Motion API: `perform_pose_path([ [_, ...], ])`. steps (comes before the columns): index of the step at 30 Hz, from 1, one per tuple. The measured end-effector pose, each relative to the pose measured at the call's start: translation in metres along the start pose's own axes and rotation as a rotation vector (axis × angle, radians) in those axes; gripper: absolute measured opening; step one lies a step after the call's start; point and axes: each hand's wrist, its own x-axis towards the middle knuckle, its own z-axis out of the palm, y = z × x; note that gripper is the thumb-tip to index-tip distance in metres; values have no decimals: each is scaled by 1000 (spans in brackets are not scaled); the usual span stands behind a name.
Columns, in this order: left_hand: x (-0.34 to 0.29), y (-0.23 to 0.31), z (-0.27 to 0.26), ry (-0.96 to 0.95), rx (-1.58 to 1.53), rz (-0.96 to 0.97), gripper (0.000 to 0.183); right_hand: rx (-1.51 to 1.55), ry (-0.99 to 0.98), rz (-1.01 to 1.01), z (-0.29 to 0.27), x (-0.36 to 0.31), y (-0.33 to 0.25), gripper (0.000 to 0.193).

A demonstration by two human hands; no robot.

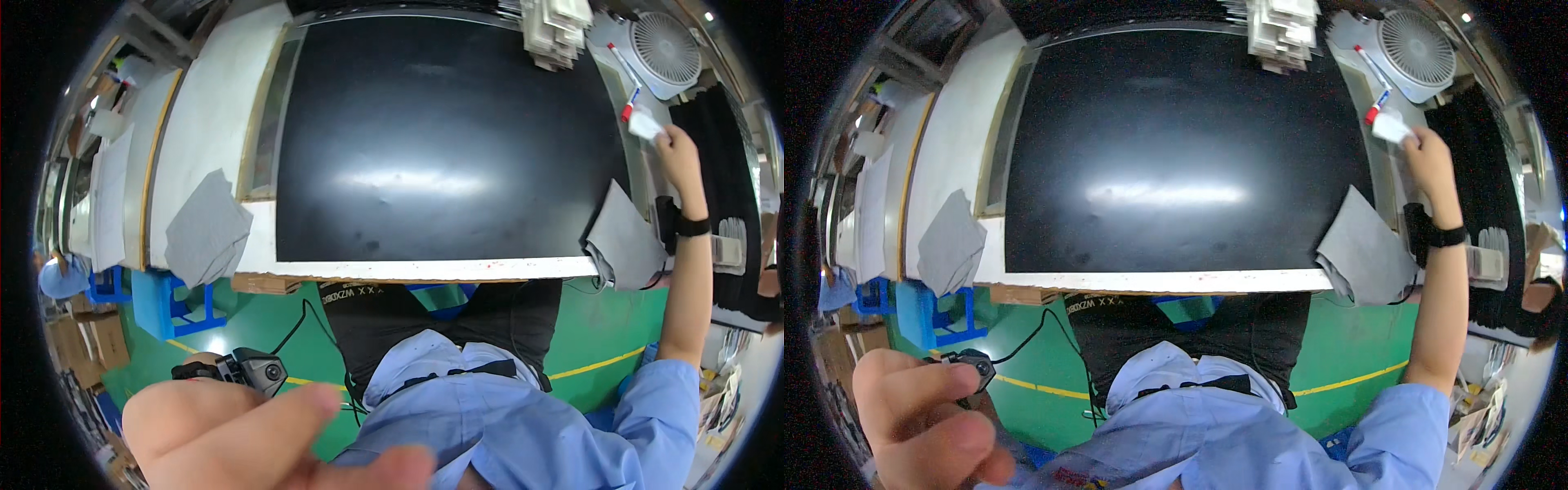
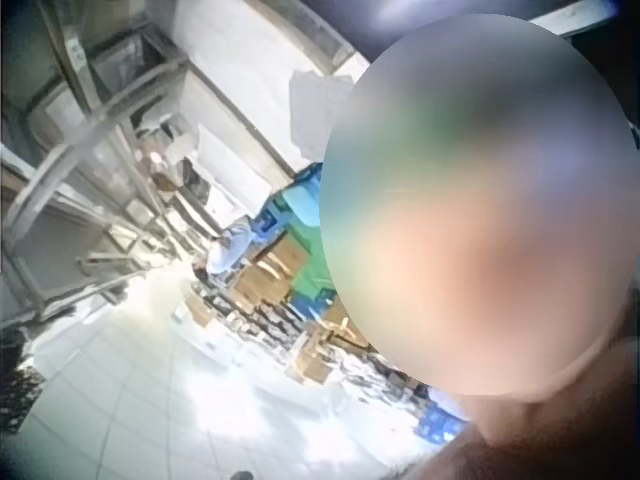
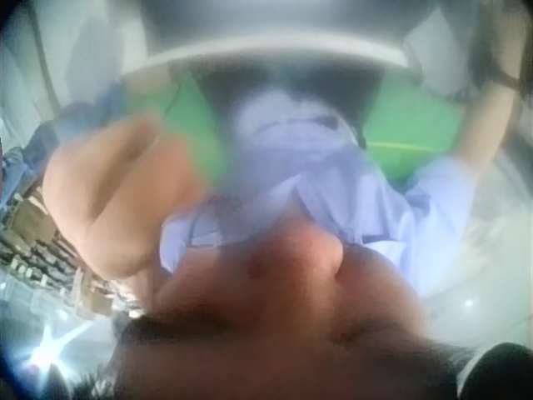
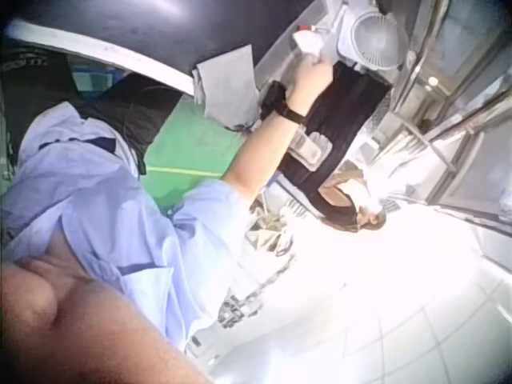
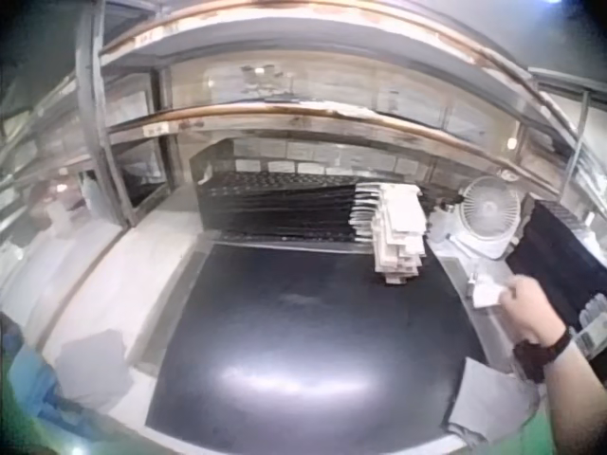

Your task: The recorder cleans the workstation surface and then inspects a stack of metal keyboard frames by flipping through them and checking for defects.

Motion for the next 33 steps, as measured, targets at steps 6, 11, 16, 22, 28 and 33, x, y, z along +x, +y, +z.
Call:
perform_pose_path([
  [6, 4, 17, 29, 336, 171, 325, 30, 450, 278, -46, -68, -3, -80, 32],
  [11, 8, 12, 36, 393, 176, 530, 26, 419, 201, -345, -68, -6, -164, 28],
  [16, 14, -7, 34, 429, 133, 658, 24, 287, 119, -677, -23, -24, -261, 20],
  [22, 27, -68, 59, 351, 184, 607, 22, 5, -55, -873, 10, -57, -298, 10],
  [28, 45, -107, 153, -36, -344, 543, 18, 74, 20, -916, 35, -2, -305, 22],
  [33, 69, -103, 210, -73, -427, 577, 22, 273, -27, -1026, 40, 17, -344, 33],
])
